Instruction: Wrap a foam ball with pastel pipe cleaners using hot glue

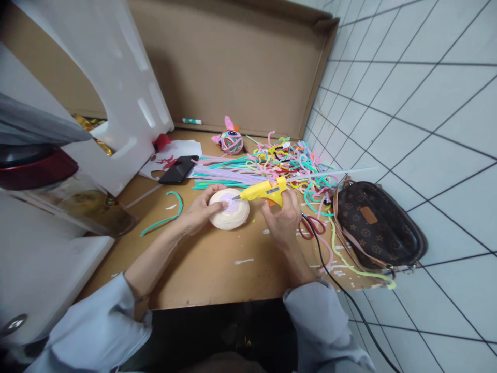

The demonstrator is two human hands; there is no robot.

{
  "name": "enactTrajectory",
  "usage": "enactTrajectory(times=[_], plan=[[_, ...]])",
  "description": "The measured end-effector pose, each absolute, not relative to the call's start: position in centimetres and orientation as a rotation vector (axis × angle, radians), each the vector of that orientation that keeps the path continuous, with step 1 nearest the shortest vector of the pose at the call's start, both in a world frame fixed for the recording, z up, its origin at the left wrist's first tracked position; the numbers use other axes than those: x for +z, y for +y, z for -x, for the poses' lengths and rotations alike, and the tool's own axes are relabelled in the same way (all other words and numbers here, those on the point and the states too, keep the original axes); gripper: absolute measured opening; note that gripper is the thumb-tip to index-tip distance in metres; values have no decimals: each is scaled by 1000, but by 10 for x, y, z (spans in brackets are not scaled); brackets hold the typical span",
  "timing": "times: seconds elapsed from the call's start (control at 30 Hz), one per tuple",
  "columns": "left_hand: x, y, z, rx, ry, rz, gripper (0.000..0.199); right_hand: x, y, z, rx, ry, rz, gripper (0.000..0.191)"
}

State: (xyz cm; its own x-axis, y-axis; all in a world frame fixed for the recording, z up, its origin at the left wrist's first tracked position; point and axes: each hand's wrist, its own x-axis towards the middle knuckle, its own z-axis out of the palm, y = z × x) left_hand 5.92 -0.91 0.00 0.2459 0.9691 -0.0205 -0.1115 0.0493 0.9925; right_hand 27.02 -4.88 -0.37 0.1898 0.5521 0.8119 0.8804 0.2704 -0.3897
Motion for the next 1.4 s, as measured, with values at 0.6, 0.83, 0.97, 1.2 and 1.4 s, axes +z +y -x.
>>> enactTrajectory(times=[0.6, 0.83, 0.97, 1.2, 1.4], plan=[[-6, -7, -58, 1058, 950, -1227, 62, -3, -51, -273, -327, -1559, 1427, 13], [-6, -7, -59, 1059, 951, -1231, 63, -3, -51, -273, -365, -1583, 1405, 11], [-6, -7, -58, 1065, 948, -1224, 64, -2, -50, -275, -359, -1603, 1385, 11], [-5, -8, -59, 1063, 947, -1216, 63, 0, -48, -280, -323, -1638, 1390, 10], [-3, -9, -60, 1068, 942, -1209, 61, 2, -49, -280, -285, -1651, 1428, 9]])
